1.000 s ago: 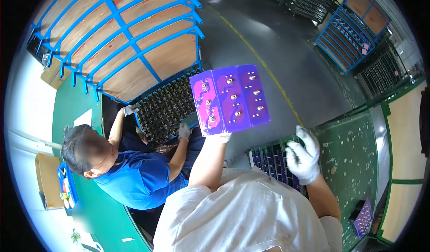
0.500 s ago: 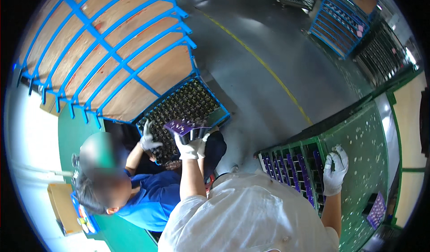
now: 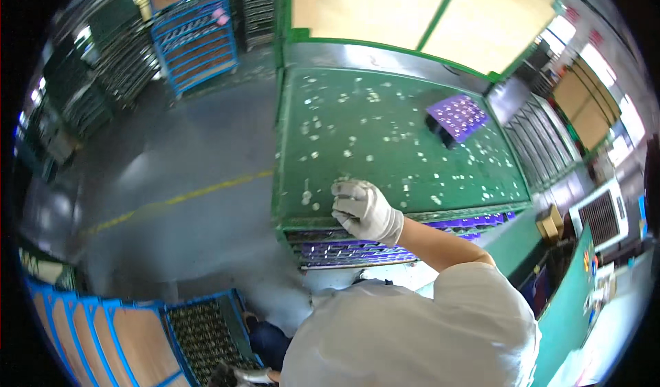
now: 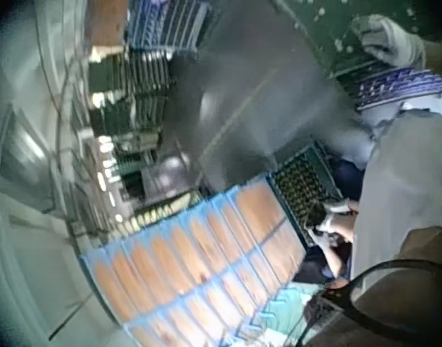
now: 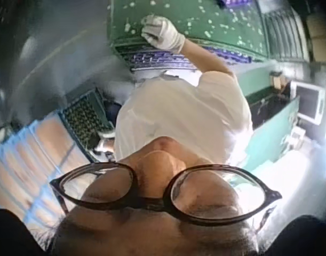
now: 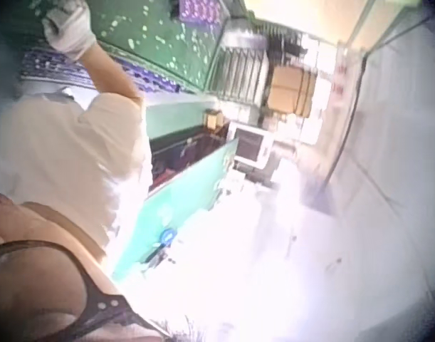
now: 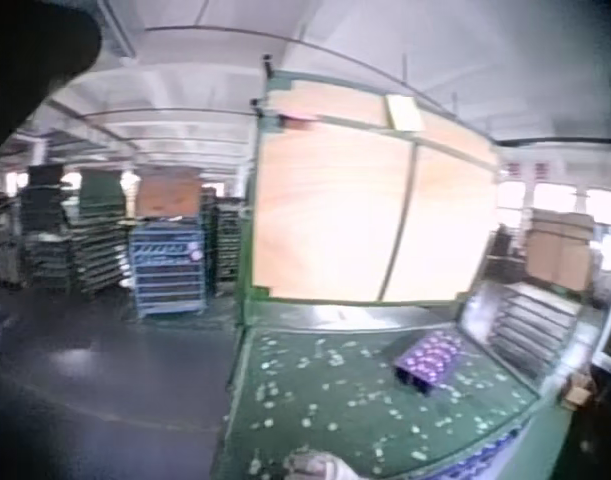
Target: The person picks up purple circuit boards from a green table and places them into a blue rack. They handle the boards one by one, orienting them before insertion. A coworker is visible in the background working at a separate station.
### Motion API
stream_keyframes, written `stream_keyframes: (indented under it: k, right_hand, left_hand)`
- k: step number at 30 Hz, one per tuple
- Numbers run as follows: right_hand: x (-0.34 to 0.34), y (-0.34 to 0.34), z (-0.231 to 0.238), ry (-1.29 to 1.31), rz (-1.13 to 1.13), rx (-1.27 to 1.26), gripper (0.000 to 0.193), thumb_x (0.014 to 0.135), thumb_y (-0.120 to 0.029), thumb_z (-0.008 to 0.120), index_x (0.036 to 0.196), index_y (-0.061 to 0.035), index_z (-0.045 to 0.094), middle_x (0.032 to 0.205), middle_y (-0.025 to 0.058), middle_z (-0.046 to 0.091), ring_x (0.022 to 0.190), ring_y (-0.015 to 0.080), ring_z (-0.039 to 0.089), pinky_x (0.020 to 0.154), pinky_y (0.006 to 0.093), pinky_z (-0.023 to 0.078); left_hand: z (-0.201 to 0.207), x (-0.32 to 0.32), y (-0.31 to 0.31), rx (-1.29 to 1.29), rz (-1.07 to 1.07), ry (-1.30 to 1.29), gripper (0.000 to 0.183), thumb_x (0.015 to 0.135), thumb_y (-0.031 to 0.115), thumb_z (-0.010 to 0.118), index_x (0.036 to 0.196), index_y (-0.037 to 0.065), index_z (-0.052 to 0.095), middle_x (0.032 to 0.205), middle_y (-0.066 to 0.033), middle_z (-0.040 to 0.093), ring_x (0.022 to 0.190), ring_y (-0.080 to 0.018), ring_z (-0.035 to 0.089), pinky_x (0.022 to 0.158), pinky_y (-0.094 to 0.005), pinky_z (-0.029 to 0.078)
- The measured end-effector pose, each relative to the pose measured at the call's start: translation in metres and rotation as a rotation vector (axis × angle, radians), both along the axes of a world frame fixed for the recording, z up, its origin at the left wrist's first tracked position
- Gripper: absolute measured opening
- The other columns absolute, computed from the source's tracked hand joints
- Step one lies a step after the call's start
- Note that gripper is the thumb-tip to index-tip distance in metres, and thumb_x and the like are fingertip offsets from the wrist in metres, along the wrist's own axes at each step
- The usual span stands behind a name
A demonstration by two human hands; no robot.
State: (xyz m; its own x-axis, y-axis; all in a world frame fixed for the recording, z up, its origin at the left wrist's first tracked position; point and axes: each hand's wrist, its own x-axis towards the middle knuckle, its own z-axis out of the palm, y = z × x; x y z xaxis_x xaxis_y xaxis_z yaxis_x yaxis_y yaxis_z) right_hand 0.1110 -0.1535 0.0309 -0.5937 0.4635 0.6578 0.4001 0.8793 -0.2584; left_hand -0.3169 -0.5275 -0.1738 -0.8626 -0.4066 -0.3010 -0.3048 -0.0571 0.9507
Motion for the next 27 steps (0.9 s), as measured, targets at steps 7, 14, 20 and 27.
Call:
stream_keyframes:
  k: [7,14,20,27]
  right_hand:
    - [0.092,-0.020,-0.001,-0.029,-0.310,-0.003,0.016,0.072,-0.010,0.071,0.085,-0.0052,0.065,0.103,0.0145,0.062,0.091,0.0329,0.063,0.077,0.0431,0.051]
    - [0.228,-0.011,0.008,-0.131,-0.588,-0.033,0.022,0.076,-0.021,0.069,0.093,-0.0087,0.063,0.105,0.0126,0.060,0.090,0.0324,0.060,0.080,0.0433,0.048]
    - [0.341,0.001,0.002,-0.178,-0.693,-0.136,0.033,0.074,-0.024,0.074,0.101,-0.0069,0.065,0.114,0.0200,0.059,0.104,0.0379,0.058,0.089,0.0444,0.049]
    - [0.464,0.027,0.002,-0.329,-0.733,-0.177,0.047,0.076,-0.036,0.070,0.113,-0.0081,0.064,0.117,0.0175,0.056,0.108,0.0344,0.055,0.090,0.0432,0.046]
  left_hand:
    - [0.025,-0.018,0.064,-0.235,0.038,0.163,0.057,0.095,0.048,0.045,0.135,0.008,0.051,0.134,-0.0154,0.053,0.123,-0.0349,0.050,0.105,-0.0484,0.037]
    - [0.163,0.124,0.244,0.008,-0.814,0.617,0.054,0.102,0.036,0.031,0.136,-0.005,0.041,0.133,-0.0227,0.052,0.122,-0.0356,0.051,0.108,-0.0466,0.038]
    - [0.204,0.295,0.336,0.180,-1.399,0.794,0.037,0.099,0.029,0.052,0.120,-0.001,0.055,0.130,-0.0161,0.054,0.118,-0.0254,0.054,0.104,-0.0395,0.042]
    - [0.212,0.474,0.407,-0.128,-2.213,0.817,0.046,0.087,0.013,0.068,0.129,0.005,0.053,0.119,-0.0130,0.061,0.104,-0.0200,0.059,0.089,-0.0324,0.048]
